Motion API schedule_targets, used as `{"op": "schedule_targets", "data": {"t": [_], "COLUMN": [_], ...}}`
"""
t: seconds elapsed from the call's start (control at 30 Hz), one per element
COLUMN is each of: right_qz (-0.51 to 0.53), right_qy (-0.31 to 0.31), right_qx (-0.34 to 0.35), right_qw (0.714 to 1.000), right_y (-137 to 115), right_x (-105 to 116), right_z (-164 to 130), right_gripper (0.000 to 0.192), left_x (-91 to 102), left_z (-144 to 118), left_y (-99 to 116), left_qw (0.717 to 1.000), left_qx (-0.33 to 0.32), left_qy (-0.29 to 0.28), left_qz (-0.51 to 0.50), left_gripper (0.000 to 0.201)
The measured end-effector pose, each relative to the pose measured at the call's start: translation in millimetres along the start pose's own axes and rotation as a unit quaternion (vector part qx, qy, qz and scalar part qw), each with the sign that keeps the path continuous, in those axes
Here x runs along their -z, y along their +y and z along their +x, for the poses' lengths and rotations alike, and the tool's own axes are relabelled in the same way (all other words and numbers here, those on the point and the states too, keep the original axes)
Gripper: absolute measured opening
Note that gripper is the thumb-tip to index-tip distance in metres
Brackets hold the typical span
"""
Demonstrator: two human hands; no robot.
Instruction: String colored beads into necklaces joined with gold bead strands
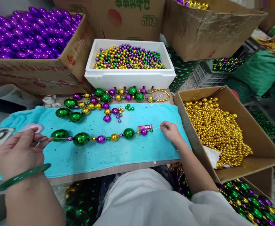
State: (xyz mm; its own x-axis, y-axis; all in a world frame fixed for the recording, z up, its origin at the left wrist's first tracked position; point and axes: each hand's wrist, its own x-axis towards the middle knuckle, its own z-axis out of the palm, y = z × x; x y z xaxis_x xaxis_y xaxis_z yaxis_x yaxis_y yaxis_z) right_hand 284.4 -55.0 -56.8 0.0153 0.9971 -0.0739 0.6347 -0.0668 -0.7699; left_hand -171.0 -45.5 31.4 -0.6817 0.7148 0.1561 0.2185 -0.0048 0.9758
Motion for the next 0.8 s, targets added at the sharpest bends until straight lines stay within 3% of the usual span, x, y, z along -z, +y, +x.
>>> {"op": "schedule_targets", "data": {"t": [0.1, 0.27, 0.6, 0.8], "right_qz": [-0.026, -0.081, -0.169, -0.194], "right_qy": [0.057, 0.123, 0.113, 0.112], "right_qx": [-0.005, -0.01, -0.1, -0.126], "right_qw": [0.998, 0.989, 0.974, 0.966], "right_y": [5.2, 17.2, 39.7, 42.9], "right_x": [22.5, 42.7, 20.6, 25.1], "right_z": [6.0, 22.4, 52.4, 57.3], "right_gripper": [0.013, 0.015, 0.017, 0.018], "left_x": [-0.8, -11.8, -35.1, -45.2], "left_z": [0.8, 0.2, -5.3, -4.9], "left_y": [-4.0, -17.6, -59.7, -76.5], "left_qw": [0.998, 0.995, 0.982, 0.976], "left_qx": [0.046, 0.066, 0.152, 0.17], "left_qy": [0.032, 0.027, 0.037, 0.059], "left_qz": [-0.043, -0.066, -0.102, -0.12], "left_gripper": [0.018, 0.014, 0.007, 0.001]}}
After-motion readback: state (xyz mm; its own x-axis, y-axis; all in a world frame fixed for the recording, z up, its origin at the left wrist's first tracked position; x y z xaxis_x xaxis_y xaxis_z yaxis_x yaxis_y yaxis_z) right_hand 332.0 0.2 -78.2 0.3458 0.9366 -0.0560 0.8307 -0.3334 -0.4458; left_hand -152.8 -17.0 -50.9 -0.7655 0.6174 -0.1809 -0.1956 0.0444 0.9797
